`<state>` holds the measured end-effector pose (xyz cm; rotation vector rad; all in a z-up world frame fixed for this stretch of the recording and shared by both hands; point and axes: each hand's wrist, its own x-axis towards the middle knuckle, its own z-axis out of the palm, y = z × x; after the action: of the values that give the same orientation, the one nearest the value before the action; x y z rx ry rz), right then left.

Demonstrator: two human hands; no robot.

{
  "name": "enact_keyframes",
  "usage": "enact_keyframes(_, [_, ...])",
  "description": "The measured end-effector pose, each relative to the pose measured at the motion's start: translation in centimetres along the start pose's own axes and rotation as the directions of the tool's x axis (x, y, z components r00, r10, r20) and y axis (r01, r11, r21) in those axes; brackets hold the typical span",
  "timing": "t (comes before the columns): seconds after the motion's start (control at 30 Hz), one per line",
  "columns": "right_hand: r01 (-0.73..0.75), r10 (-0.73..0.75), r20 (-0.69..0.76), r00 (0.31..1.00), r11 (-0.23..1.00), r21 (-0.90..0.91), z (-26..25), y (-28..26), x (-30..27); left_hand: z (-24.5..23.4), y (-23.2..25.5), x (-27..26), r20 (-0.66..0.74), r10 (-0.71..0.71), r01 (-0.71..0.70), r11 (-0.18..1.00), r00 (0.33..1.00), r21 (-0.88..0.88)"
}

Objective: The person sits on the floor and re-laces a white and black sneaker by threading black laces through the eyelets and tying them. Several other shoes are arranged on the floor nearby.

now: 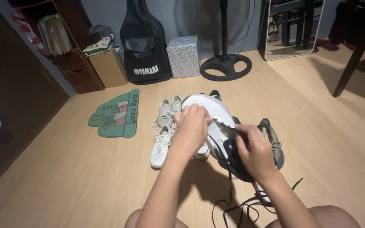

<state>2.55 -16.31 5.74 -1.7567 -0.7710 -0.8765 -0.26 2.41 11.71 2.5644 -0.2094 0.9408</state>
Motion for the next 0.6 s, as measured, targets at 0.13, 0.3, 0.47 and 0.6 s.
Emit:
enact_keyframes(0.13, [-0.01, 0.01, -0.015, 1.0, 0.999, -0.03, -0.1, 0.2, 0.1, 0.5, -0.4, -0.3, 0.008, 0.038, -0.038, 0.999, 0.999, -0.009])
enact_keyframes(0.3, [-0.001, 0.001, -0.001, 1.0, 0.999, -0.053, -0.3, 0.5, -0.1, -0.5, -2.6, -0.1, 0.323, -0.028, 0.183, 0.87, 0.946, -0.459])
enact_keyframes(0.47, [-0.032, 0.033, 0.028, 0.999, 0.999, -0.015, 0.0, 0.6, -0.2, -1.0, -3.3, 0.5, 0.34, -0.011, 0.146, 0.916, 0.941, -0.375])
enact_keyframes(0.6, [0.033, -0.033, 0.023, 0.999, 0.999, -0.017, 0.2, 1.1, -0.4, -1.2, -2.9, -0.1, 0.265, 0.006, 0.023, 0.994, 0.964, -0.108])
